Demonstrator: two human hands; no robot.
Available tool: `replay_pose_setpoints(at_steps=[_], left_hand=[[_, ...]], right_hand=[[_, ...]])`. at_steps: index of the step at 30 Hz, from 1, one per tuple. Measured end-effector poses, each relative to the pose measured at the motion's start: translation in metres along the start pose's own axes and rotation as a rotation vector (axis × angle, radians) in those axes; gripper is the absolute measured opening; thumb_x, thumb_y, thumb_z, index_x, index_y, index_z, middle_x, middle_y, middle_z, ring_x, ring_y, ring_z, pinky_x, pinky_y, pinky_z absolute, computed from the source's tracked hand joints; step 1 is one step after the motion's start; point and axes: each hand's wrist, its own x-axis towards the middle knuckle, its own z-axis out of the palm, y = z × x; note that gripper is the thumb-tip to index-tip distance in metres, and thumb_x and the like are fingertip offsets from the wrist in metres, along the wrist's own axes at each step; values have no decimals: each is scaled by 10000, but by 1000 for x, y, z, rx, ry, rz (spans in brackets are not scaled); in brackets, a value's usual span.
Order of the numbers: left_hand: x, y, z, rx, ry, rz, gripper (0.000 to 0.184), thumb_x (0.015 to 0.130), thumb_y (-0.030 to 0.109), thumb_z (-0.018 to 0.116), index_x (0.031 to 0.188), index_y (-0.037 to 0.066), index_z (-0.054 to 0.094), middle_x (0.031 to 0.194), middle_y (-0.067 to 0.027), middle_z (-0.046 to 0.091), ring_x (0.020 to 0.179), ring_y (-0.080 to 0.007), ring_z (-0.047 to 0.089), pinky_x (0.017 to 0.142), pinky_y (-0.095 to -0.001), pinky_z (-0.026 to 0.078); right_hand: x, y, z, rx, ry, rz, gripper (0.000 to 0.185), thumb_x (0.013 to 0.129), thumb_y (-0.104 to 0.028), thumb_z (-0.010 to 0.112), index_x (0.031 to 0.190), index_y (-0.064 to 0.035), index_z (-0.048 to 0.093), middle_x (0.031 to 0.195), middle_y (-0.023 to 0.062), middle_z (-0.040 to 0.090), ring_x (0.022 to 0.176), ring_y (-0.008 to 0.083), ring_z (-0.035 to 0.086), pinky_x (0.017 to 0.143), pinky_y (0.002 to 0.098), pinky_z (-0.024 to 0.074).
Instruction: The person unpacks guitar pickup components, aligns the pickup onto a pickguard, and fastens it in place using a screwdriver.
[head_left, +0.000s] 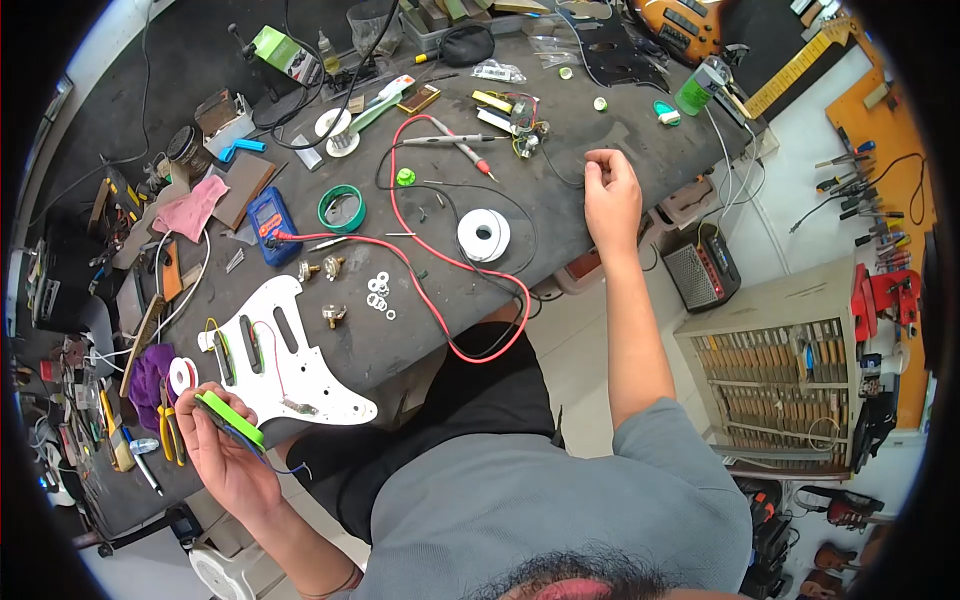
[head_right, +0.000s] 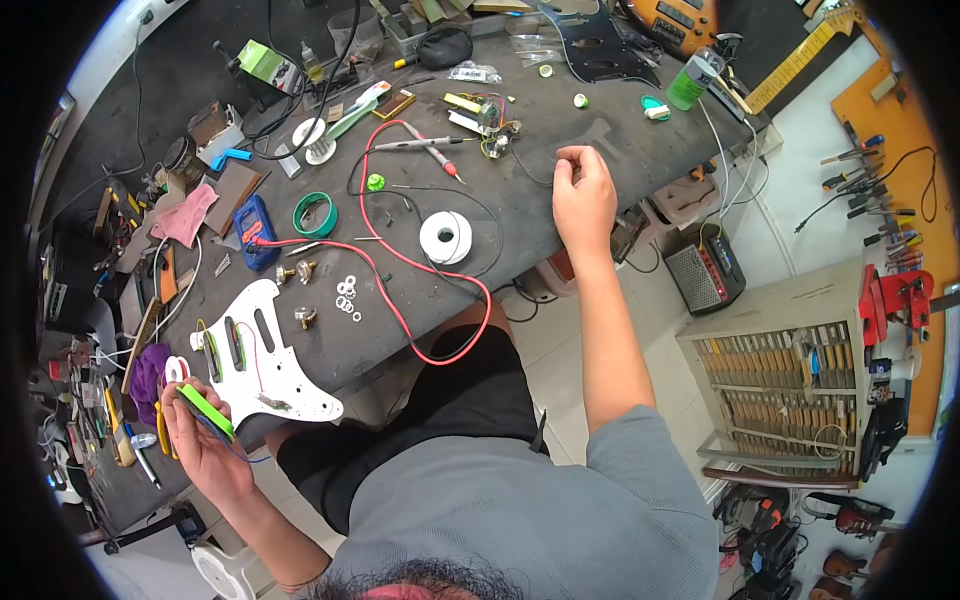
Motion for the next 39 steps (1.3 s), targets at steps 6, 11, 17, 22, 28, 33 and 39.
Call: replay_pose_setpoints(at_steps=[6, 11, 17, 22, 28, 33, 39], left_hand=[[2, -2, 10, -29, 9, -11, 269, 1197, 201, 516, 1407, 41, 569, 1223, -115, 639, 927, -142, 620, 774, -271, 538], [1, 0, 10, -13, 33, 11, 234, 1195, 194, 518, 1356, 32, 567, 1190, -120, 654, 900, -163, 640, 723, -279, 536], [-4, 4, 3, -36, 61, 14, 227, 1189, 180, 528, 1371, 52, 573, 1209, -119, 655, 937, -187, 671, 759, -315, 577], [-9, 6, -5, -32, 41, 34, 234, 1195, 189, 521, 1383, 68, 590, 1238, -124, 663, 960, -197, 675, 786, -320, 574], [-13, 10, -14, -39, 38, 50, 232, 1195, 192, 519, 1381, 69, 584, 1228, -122, 663, 964, -200, 669, 797, -331, 567], [-14, 12, -17, -80, 105, 42, 205, 1154, 152, 581, 1341, 67, 580, 1192, -127, 684, 928, -233, 739, 716, -345, 632], [-18, 16, -23, -65, 74, 47, 217, 1167, 172, 568, 1348, 55, 587, 1196, -128, 663, 938, -210, 690, 797, -336, 585]], right_hand=[[0, -1, 0, 8, 28, -25, 118, 1016, -82, 680, 1092, -13, 738, 1010, 75, 733, 791, 195, 664, 773, 359, 548], [-1, 4, 3, 26, 38, -36, 118, 1013, -84, 684, 1091, -21, 746, 1010, 74, 735, 792, 190, 664, 772, 352, 551], [-2, 4, 3, -10, 33, -51, 125, 1014, -88, 683, 1096, -23, 752, 1020, 98, 759, 850, 220, 716, 808, 372, 569], [-2, 3, 3, -55, 7, -21, 140, 1025, -106, 685, 1114, -25, 756, 1054, 108, 768, 846, 224, 720, 804, 381, 576], [-2, 4, 2, -86, -4, -16, 176, 1039, -133, 670, 1147, -29, 763, 1073, 107, 765, 913, 231, 716, 859, 374, 563], [1, 11, 3, -115, -18, -58, 186, 1047, -140, 667, 1158, -23, 760, 1084, 115, 770, 927, 241, 724, 874, 381, 565], [1, 15, 4, -104, -33, -64, 199, 1052, -149, 660, 1166, -18, 758, 1088, 114, 765, 926, 234, 713, 874, 385, 562]])
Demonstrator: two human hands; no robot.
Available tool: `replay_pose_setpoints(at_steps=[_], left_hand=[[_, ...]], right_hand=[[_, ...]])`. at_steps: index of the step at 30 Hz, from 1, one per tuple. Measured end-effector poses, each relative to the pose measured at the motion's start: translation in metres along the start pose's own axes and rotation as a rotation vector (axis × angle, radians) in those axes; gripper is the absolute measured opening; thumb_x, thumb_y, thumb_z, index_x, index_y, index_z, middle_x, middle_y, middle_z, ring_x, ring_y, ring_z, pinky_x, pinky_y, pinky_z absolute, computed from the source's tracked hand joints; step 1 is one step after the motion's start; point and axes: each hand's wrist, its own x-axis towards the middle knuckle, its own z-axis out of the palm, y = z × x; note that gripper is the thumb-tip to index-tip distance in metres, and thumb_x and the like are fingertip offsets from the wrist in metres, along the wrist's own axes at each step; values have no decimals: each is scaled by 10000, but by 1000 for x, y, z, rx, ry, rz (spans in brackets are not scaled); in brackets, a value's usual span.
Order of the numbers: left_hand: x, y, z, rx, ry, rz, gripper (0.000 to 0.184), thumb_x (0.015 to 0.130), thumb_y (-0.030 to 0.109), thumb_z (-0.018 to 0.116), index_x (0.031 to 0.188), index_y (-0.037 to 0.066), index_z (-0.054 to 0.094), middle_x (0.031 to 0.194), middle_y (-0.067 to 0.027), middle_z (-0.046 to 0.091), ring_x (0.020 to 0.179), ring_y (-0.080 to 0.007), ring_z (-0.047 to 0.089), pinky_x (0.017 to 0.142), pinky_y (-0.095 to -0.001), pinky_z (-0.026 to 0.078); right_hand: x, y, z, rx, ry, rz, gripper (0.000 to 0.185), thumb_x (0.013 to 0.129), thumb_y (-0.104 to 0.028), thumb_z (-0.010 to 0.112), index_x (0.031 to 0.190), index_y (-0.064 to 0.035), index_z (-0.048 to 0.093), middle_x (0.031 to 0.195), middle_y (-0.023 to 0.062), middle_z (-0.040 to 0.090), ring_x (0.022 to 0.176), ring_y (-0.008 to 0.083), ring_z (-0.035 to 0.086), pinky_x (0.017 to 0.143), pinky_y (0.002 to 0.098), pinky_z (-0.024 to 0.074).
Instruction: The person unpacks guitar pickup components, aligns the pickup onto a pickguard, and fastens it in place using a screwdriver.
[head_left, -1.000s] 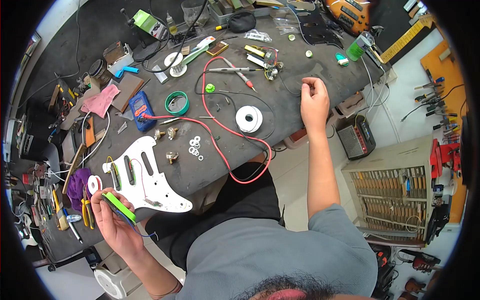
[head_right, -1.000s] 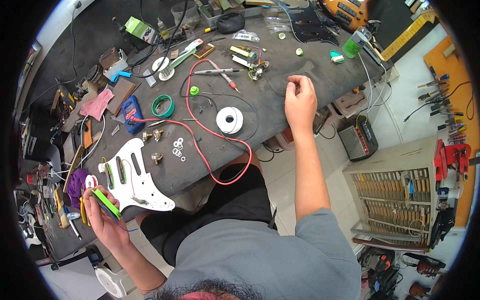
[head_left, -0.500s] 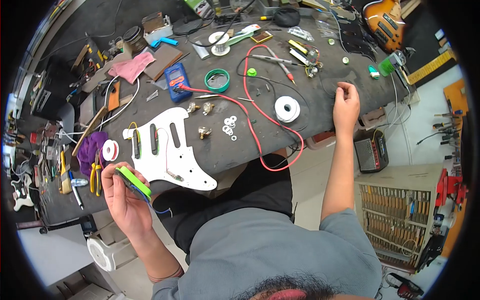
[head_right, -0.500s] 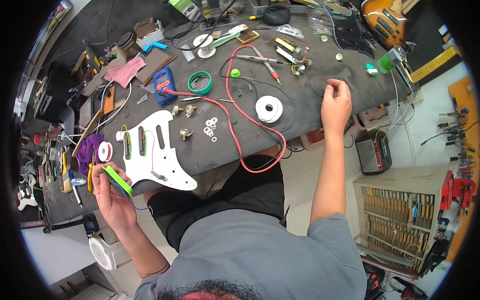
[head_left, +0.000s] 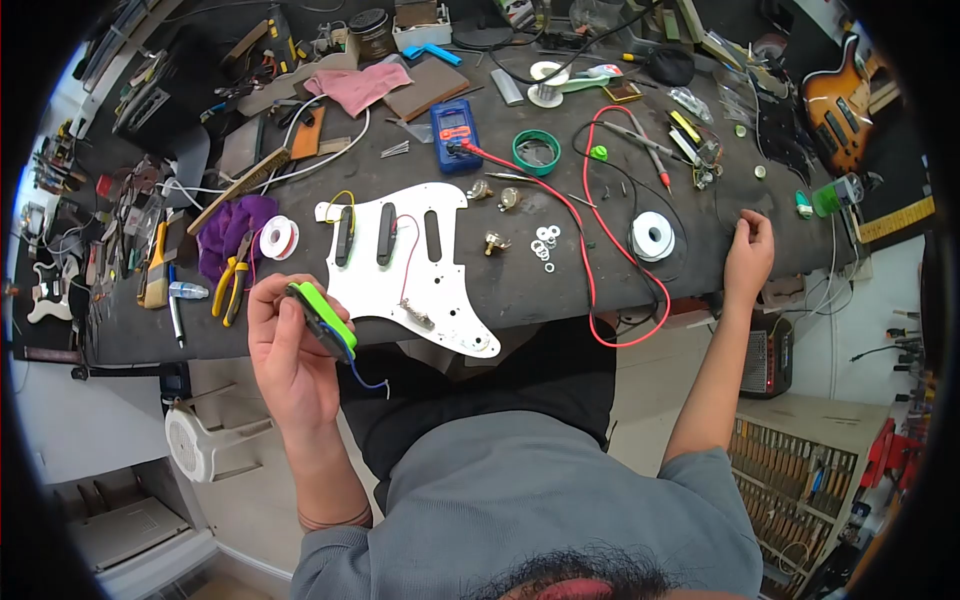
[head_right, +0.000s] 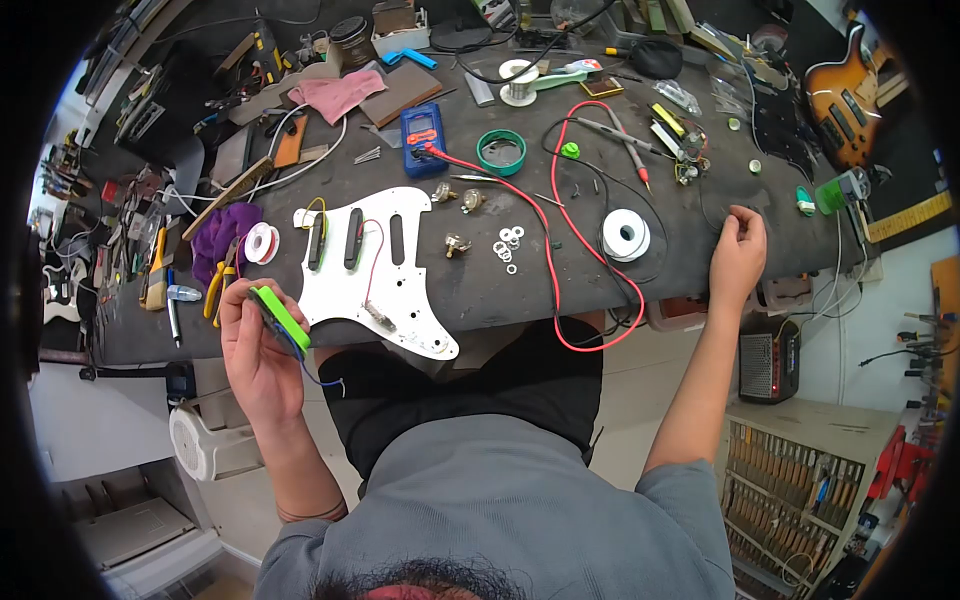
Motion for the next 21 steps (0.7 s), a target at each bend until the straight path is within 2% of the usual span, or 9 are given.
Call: replay_pose_setpoints(at_steps=[6, 9, 12, 15, 17, 20, 21], left_hand=[[0, 0, -6, 15, -35, -17, 216, 1177, 176, 557, 1355, 58, 586, 1198, -120, 664, 946, -189, 684, 803, -325, 584], [2, -4, -1, -18, -8, -36, 189, 1148, 156, 614, 1290, 43, 566, 1216, -143, 689, 968, -241, 772, 747, -352, 686], [3, -6, 8, 37, -44, -59, 246, 1159, 167, 602, 1366, 36, 577, 1205, -118, 671, 984, -217, 746, 827, -348, 653], [8, -13, 25, 99, -66, -120, 292, 1143, 145, 629, 1398, 17, 564, 1216, -121, 676, 1007, -252, 778, 851, -381, 677], [14, -18, 39, 194, -135, -175, 319, 1130, 89, 626, 1430, -17, 597, 1214, -124, 699, 1001, -266, 790, 851, -380, 678], [26, -29, 76, 297, -317, -229, 286, 1096, 60, 651, 1366, -35, 643, 1131, -124, 722, 1019, -283, 817, 868, -363, 671], [30, -36, 88, 314, -386, -242, 271, 1083, 58, 670, 1342, -23, 659, 1138, -110, 734, 1034, -292, 823, 830, -315, 646]], right_hand=[[1, -3, -1, -25, 14, -5, 196, 1036, -149, 672, 1153, -20, 763, 1058, 116, 766, 902, 243, 708, 868, 385, 561], [-1, -8, -2, -25, 21, -2, 194, 1034, -149, 675, 1151, -24, 765, 1053, 113, 767, 902, 238, 708, 868, 384, 562], [-1, -10, -2, -11, 24, 11, 190, 1032, -146, 673, 1145, -25, 766, 1050, 107, 770, 897, 229, 708, 865, 381, 562], [0, -9, -3, -8, 8, 16, 189, 1032, -145, 670, 1144, -29, 769, 1053, 102, 772, 891, 227, 710, 860, 378, 563], [0, -9, -3, -4, 5, 16, 188, 1030, -143, 668, 1143, -32, 770, 1055, 98, 774, 893, 225, 717, 853, 377, 564], [0, -7, -2, 7, -1, 19, 185, 1029, -142, 667, 1139, -36, 771, 1060, 95, 777, 898, 224, 728, 842, 378, 567], [0, -6, -2, 11, -3, 22, 183, 1029, -142, 667, 1137, -37, 771, 1061, 95, 778, 900, 224, 732, 839, 379, 567]])
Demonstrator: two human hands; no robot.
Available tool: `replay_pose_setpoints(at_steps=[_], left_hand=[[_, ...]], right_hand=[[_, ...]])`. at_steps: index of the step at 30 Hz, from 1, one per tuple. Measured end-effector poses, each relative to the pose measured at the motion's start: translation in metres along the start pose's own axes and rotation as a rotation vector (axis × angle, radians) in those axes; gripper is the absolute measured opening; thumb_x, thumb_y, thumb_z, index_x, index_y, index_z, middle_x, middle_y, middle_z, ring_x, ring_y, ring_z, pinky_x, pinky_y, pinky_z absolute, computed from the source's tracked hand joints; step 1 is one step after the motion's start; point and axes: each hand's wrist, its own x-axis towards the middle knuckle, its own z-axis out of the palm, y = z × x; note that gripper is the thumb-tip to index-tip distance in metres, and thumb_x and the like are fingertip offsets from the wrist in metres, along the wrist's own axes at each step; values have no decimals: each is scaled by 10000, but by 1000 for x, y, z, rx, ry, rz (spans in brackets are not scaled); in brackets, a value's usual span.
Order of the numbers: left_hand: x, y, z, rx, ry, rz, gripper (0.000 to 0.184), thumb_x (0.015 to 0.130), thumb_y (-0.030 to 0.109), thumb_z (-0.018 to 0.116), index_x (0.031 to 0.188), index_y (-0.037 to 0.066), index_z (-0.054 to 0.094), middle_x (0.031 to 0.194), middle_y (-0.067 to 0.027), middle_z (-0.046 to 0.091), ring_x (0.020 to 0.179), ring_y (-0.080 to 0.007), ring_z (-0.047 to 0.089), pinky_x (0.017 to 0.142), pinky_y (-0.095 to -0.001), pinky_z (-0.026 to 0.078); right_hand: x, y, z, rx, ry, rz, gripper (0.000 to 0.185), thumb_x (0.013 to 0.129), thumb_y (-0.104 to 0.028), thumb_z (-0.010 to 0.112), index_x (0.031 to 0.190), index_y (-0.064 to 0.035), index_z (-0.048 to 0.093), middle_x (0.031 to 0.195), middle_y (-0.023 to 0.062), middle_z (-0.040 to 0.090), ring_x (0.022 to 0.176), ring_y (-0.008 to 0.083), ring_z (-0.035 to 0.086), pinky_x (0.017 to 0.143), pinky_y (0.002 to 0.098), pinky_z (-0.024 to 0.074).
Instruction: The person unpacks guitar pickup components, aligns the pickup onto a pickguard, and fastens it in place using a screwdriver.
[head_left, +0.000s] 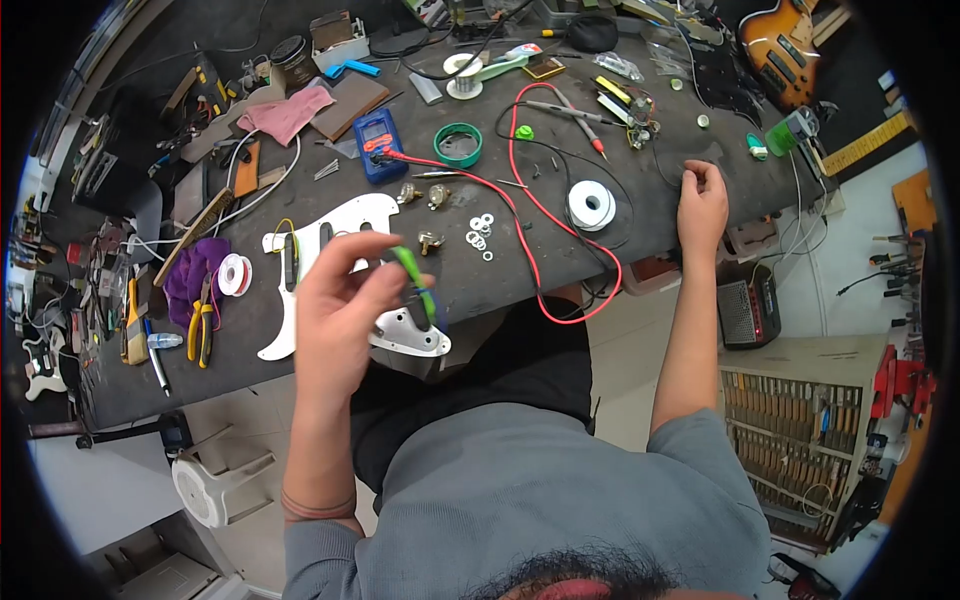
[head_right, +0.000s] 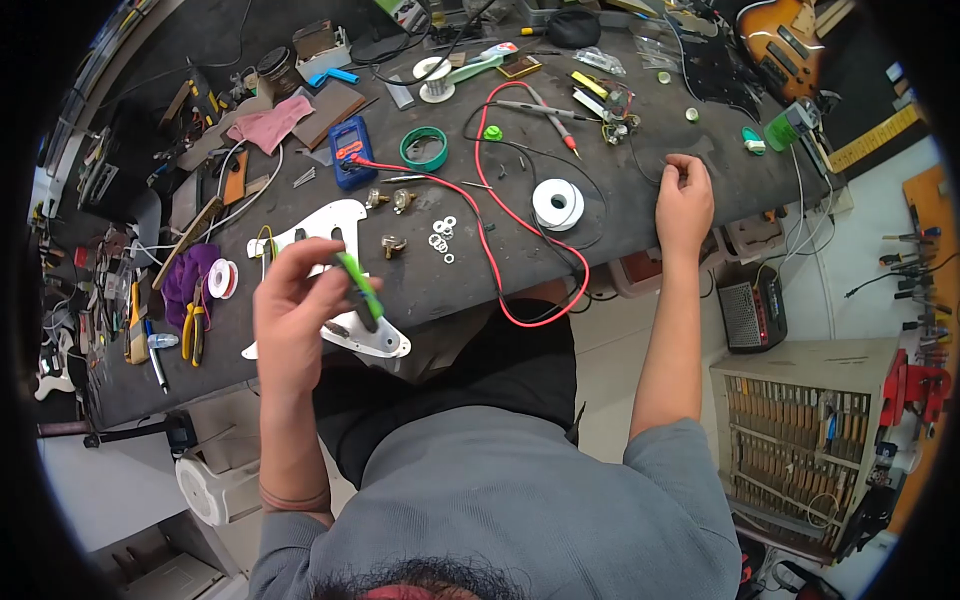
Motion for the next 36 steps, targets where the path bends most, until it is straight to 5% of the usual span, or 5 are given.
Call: replay_pose_setpoints(at_steps=[5, 20, 25, 36], left_hand=[[35, -18, 58, 258, -164, 10, 236, 1020, 73, 772, 1230, -22, 722, 1025, -32, 730, 956, -105, 689, 833, -276, 573], [63, -37, 103, 598, -181, -89, 200, 1021, 30, 738, 1200, -59, 742, 1066, -87, 740, 934, -154, 731, 786, -313, 627], [66, -32, 109, 647, -175, -109, 194, 1012, 19, 746, 1183, -74, 743, 1048, -88, 683, 925, -171, 725, 766, -316, 635], [70, -38, 108, 721, -145, -47, 200, 1012, 21, 752, 1184, -83, 750, 1034, -101, 663, 836, -181, 711, 696, -321, 637]], right_hand=[[-2, -5, -2, 51, 6, 30, 169, 1029, -135, 669, 1123, -34, 766, 1053, 92, 776, 891, 216, 731, 832, 373, 565], [-3, -15, -9, 56, 2, 19, 151, 1004, -98, 671, 1109, -45, 764, 1034, 65, 751, 796, 214, 670, 798, 369, 551], [-4, -19, -11, -4, -46, -43, 140, 991, -119, 671, 1083, -77, 767, 1044, 69, 743, 879, 288, 694, 813, 414, 552], [-1, -23, -12, -106, -110, -135, 90, 990, -131, 687, 1023, -80, 753, 958, 62, 729, 934, 291, 701, 850, 432, 552]])
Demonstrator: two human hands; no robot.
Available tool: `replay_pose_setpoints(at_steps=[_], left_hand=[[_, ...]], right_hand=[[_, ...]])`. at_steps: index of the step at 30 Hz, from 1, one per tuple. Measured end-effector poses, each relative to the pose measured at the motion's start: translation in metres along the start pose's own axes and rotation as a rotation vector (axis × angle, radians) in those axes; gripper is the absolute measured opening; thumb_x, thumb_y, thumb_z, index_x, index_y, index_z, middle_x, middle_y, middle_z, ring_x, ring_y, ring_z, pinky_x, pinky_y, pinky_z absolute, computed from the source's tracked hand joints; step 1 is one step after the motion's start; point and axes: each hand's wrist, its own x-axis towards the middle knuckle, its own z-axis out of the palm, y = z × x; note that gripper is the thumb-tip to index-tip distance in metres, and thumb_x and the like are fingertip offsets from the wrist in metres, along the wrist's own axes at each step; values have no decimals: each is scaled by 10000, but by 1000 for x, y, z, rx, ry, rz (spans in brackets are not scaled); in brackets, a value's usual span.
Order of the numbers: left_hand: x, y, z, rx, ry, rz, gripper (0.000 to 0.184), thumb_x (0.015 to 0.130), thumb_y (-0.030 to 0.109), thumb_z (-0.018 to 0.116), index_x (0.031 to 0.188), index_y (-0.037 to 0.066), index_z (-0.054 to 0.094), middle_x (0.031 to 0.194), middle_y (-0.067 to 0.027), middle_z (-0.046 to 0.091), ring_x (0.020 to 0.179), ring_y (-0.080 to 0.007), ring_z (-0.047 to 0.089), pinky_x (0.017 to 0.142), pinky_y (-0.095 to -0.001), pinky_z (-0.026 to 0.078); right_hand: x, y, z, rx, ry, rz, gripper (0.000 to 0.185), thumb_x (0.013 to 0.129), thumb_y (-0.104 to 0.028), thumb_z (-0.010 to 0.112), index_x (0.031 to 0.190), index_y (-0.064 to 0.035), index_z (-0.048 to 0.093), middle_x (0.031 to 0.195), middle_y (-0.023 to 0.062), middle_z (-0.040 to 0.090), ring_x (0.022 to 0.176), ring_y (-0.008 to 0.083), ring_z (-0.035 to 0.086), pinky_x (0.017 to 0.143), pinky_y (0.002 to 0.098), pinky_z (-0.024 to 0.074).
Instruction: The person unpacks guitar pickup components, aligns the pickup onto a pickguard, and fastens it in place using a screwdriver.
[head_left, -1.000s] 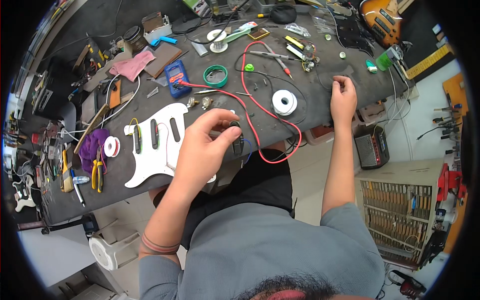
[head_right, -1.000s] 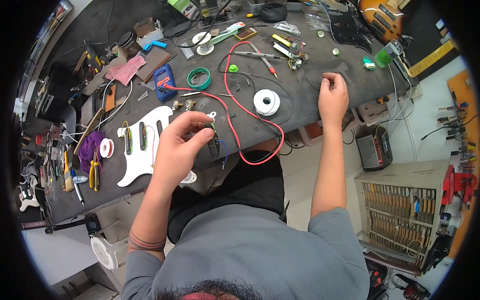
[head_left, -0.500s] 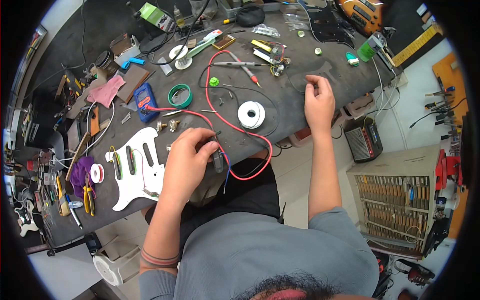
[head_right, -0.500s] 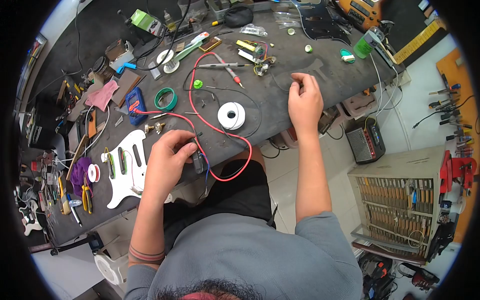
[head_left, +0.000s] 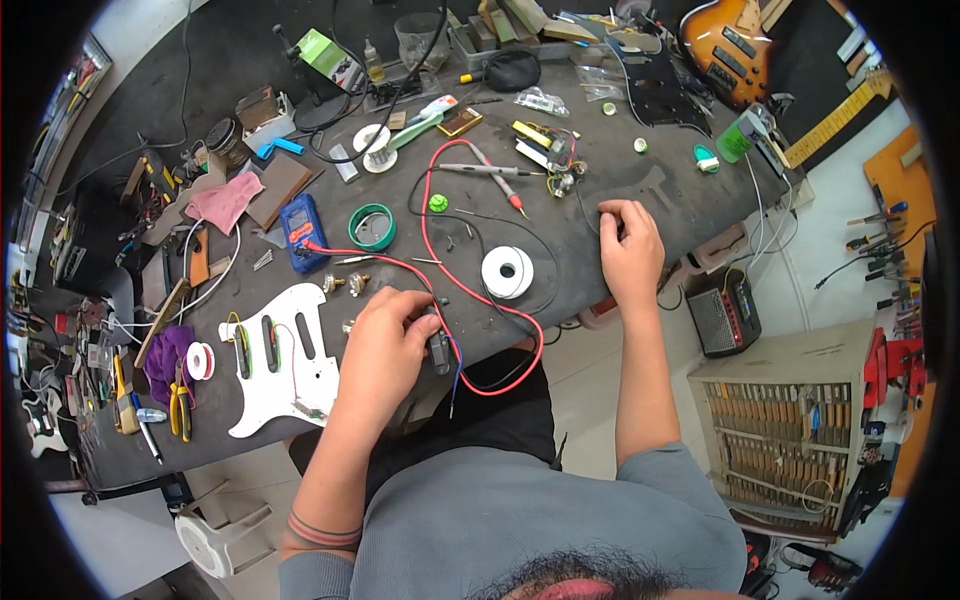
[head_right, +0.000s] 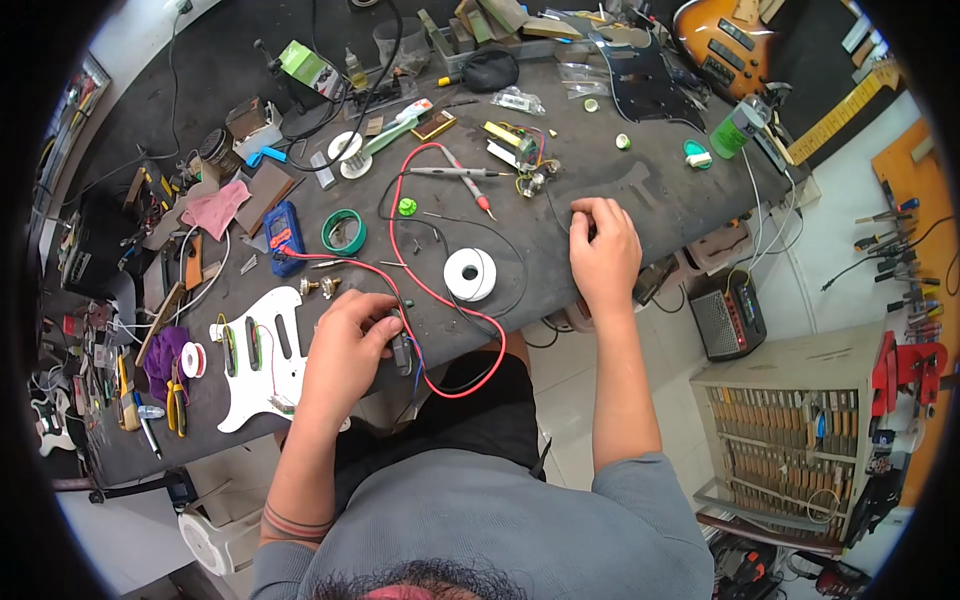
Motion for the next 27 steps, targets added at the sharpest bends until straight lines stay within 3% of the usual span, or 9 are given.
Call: replay_pose_setpoints(at_steps=[4, 11, 17, 20, 22, 24, 25, 27], left_hand=[[-1, -5, 1, 78, 37, 81, 226, 1003, 46, 769, 1200, -66, 758, 1020, -107, 657, 813, -179, 702, 643, -318, 619], [-6, 1, -3, 158, 92, 156, 251, 986, 99, 801, 1186, -34, 729, 1046, -153, 661, 780, -277, 697, 722, -395, 568], [-15, 7, -16, 144, 105, 155, 282, 985, 75, 792, 1235, -16, 698, 1057, -146, 660, 791, -253, 682, 721, -391, 555], [-28, 14, -35, 89, 98, 113, 289, 990, 57, 784, 1250, -12, 678, 1071, -167, 646, 776, -306, 706, 695, -407, 547], [-36, 12, -47, 110, 150, 137, 276, 989, 21, 769, 1252, -9, 690, 1053, -145, 655, 753, -241, 681, 648, -355, 528], [-44, 7, -58, 144, 195, 124, 270, 989, 9, 763, 1249, -10, 695, 1052, -135, 668, 740, -225, 666, 638, -340, 523], [-48, -1, -59, 106, 241, 145, 237, 987, -24, 741, 1222, -8, 711, 1000, -60, 627, 741, -128, 594, 603, -273, 473], [-54, 0, -64, 73, 260, 97, 226, 996, -20, 739, 1220, -17, 709, 999, -55, 624, 733, -115, 585, 594, -263, 467]], right_hand=[[2, -1, 2, 14, -14, 37, 99, 995, -131, 680, 1042, -73, 746, 959, 67, 715, 942, 294, 700, 852, 437, 550], [2, -4, 1, 9, -12, 69, 105, 998, -128, 677, 1041, -62, 745, 957, 71, 713, 929, 300, 699, 849, 437, 549], [2, -5, 1, -3, -10, 69, 101, 995, -130, 684, 1029, -58, 746, 958, 70, 719, 921, 298, 700, 832, 434, 549], [15, -2, -4, 109, -98, 161, 102, 1001, -125, 686, 1038, -52, 747, 969, 84, 728, 929, 290, 711, 841, 419, 554], [43, 17, -2, 320, -183, 268, 104, 1006, -121, 683, 1051, -54, 749, 978, 98, 729, 941, 294, 718, 851, 411, 559], [81, 26, 11, 197, -103, 43, 177, 1014, -135, 686, 1152, -39, 743, 1099, 136, 740, 983, 325, 727, 876, 421, 569], [102, 23, 19, 120, -94, -44, 222, 1016, -153, 691, 1199, -37, 737, 1164, 152, 740, 1001, 341, 731, 891, 437, 573], [149, 30, 49, 14, -140, -70, 326, 1014, -192, 701, 1298, -31, 705, 1297, 185, 719, 1137, 371, 718, 995, 460, 573]])
